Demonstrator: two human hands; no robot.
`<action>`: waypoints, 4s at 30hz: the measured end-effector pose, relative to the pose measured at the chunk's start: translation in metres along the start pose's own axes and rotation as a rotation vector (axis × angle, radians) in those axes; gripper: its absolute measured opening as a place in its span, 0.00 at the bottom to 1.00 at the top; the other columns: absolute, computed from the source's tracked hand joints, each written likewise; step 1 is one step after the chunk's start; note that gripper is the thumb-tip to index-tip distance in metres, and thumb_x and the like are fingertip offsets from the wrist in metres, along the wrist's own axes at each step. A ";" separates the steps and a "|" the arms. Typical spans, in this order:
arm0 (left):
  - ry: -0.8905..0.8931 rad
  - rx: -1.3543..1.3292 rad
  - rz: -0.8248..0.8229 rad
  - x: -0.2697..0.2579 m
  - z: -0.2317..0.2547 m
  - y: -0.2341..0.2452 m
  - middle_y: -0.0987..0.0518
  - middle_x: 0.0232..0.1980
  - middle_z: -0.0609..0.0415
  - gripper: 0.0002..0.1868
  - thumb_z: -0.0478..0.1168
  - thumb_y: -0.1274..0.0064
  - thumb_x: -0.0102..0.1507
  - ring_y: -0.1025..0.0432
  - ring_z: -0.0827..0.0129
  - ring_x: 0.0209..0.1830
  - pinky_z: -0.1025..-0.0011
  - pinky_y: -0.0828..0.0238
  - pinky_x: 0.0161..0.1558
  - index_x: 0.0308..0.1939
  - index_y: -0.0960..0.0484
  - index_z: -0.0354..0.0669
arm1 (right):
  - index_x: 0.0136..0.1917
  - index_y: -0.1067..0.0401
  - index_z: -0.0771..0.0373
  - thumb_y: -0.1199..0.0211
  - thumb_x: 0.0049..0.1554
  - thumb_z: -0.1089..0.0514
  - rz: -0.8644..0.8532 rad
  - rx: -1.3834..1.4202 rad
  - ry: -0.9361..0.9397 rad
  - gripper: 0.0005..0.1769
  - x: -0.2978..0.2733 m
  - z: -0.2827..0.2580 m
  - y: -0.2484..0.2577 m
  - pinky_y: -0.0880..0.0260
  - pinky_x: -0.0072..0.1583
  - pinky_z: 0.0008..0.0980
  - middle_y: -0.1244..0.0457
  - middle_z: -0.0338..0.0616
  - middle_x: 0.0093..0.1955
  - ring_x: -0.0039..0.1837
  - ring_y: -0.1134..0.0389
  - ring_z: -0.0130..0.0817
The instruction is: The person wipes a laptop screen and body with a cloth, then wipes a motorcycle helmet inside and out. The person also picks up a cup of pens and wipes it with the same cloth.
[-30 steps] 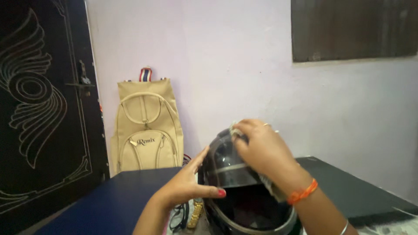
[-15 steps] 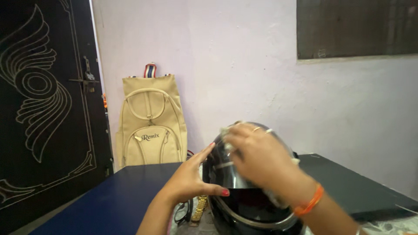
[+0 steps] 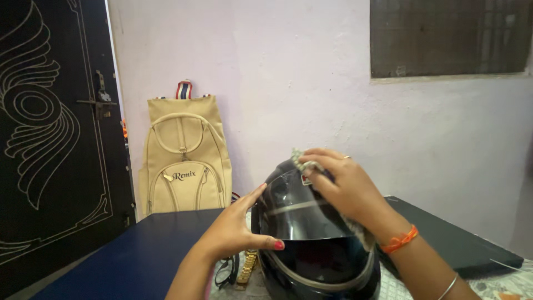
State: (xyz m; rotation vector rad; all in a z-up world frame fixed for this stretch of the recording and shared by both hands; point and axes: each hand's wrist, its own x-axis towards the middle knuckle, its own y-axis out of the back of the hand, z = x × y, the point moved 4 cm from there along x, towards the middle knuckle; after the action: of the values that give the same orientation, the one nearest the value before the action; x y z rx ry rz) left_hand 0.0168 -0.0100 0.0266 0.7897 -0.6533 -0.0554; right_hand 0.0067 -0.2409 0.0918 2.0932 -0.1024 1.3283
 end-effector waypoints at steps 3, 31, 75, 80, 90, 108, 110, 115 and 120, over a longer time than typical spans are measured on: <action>-0.028 0.006 0.007 0.000 0.000 0.001 0.38 0.78 0.43 0.71 0.59 0.24 0.35 0.44 0.58 0.80 0.62 0.49 0.75 0.78 0.43 0.46 | 0.59 0.22 0.59 0.42 0.58 0.52 0.065 0.152 -0.067 0.19 -0.002 0.032 0.002 0.27 0.61 0.33 0.31 0.40 0.65 0.61 0.27 0.35; 0.059 -0.015 -0.024 0.002 0.001 0.000 0.38 0.77 0.43 0.70 0.55 0.23 0.35 0.45 0.56 0.80 0.60 0.49 0.75 0.78 0.44 0.53 | 0.60 0.19 0.56 0.41 0.61 0.50 0.301 0.384 -0.499 0.19 -0.029 0.113 0.000 0.37 0.43 0.26 0.35 0.36 0.39 0.40 0.39 0.24; 0.284 0.119 -0.120 -0.014 -0.085 0.017 0.15 0.56 0.47 0.44 0.54 0.29 0.41 0.21 0.59 0.55 0.66 0.26 0.57 0.59 0.20 0.41 | 0.44 0.23 0.63 0.39 0.49 0.60 -0.454 -0.816 0.705 0.10 0.004 -0.051 -0.152 0.32 0.57 0.41 0.35 0.48 0.50 0.57 0.33 0.44; 0.275 0.107 -0.160 -0.016 -0.082 0.013 0.14 0.52 0.49 0.37 0.55 0.32 0.44 0.20 0.58 0.51 0.64 0.26 0.53 0.56 0.17 0.46 | 0.47 0.24 0.68 0.41 0.53 0.56 -0.615 -0.998 0.721 0.14 -0.027 -0.040 -0.172 0.35 0.57 0.44 0.36 0.54 0.50 0.57 0.36 0.50; 0.422 0.409 -0.283 -0.020 -0.114 0.004 0.19 0.60 0.41 0.41 0.56 0.31 0.47 0.24 0.51 0.60 0.61 0.26 0.59 0.59 0.21 0.38 | 0.45 0.23 0.65 0.43 0.48 0.55 -0.564 -0.915 0.838 0.16 -0.062 -0.030 -0.197 0.38 0.62 0.45 0.35 0.53 0.51 0.59 0.37 0.51; -0.014 0.280 0.147 -0.008 -0.045 0.020 0.33 0.73 0.45 0.34 0.43 0.47 0.60 0.38 0.55 0.72 0.63 0.43 0.68 0.71 0.33 0.47 | 0.63 0.27 0.58 0.30 0.43 0.54 -0.452 -0.445 0.866 0.33 -0.061 -0.063 -0.073 0.39 0.66 0.48 0.37 0.48 0.68 0.70 0.38 0.49; -0.122 0.320 0.234 -0.006 -0.026 0.019 0.32 0.73 0.44 0.31 0.43 0.50 0.63 0.37 0.53 0.71 0.61 0.42 0.68 0.70 0.32 0.44 | 0.64 0.27 0.59 0.30 0.40 0.55 -0.367 -0.393 0.831 0.35 -0.057 -0.057 -0.065 0.39 0.67 0.47 0.37 0.46 0.68 0.70 0.37 0.48; -0.168 0.283 0.388 0.005 0.024 0.010 0.31 0.72 0.44 0.27 0.47 0.54 0.66 0.36 0.52 0.70 0.59 0.44 0.69 0.68 0.29 0.42 | 0.62 0.27 0.60 0.29 0.43 0.55 -0.150 -0.358 0.711 0.32 -0.041 -0.021 -0.049 0.37 0.67 0.44 0.36 0.50 0.68 0.70 0.37 0.50; -0.278 0.222 0.442 0.020 0.061 -0.013 0.29 0.70 0.41 0.27 0.52 0.54 0.68 0.36 0.50 0.71 0.55 0.45 0.68 0.67 0.27 0.41 | 0.63 0.29 0.57 0.32 0.60 0.51 -0.226 -0.467 1.052 0.20 -0.070 0.023 -0.077 0.36 0.73 0.44 0.37 0.45 0.68 0.74 0.36 0.45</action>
State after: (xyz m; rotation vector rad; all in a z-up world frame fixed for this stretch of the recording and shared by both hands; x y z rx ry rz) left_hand 0.0014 -0.0640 0.0598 0.8412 -1.1001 0.3199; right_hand 0.0204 -0.2117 -0.0100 0.8298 0.2444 1.8577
